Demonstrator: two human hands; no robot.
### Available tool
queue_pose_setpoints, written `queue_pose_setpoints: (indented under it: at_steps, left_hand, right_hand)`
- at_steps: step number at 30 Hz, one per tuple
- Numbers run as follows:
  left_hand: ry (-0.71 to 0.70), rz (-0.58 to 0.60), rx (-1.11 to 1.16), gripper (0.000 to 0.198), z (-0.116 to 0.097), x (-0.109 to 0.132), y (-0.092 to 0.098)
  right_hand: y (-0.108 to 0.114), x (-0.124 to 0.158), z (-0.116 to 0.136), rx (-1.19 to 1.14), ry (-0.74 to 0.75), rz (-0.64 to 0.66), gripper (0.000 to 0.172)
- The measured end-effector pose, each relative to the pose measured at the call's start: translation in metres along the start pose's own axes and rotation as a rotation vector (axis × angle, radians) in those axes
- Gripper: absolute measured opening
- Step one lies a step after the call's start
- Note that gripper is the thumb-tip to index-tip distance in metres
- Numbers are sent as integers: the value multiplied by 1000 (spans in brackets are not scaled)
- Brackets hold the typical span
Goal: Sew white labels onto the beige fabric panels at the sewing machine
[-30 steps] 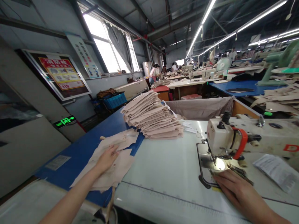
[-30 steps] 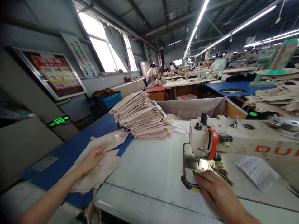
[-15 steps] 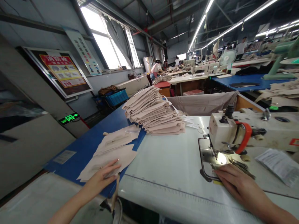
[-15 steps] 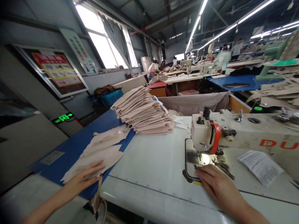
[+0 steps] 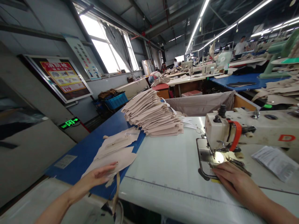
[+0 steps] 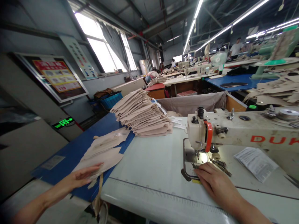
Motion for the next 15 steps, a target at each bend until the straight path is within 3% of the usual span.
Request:
queue_pose_setpoints:
  at_steps: [7, 15]
  left_hand:
    - [29, 5, 60, 63, 12, -2, 3]
    - [-69, -66, -186, 65, 6, -5, -5]
  right_hand:
    - [-3, 2, -2, 26, 3, 5, 26]
    - [-1, 1, -1, 8, 10, -2, 24]
Point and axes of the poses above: each hand's wrist, its own x-axis away from the middle knuckle, its own y-axis out of the back of the hand, z = x × y, the point moved 6 cm from there along -x, towards the middle knuckle, and after that the axes turned 8 degrees about -y, right-handed, at the moved point
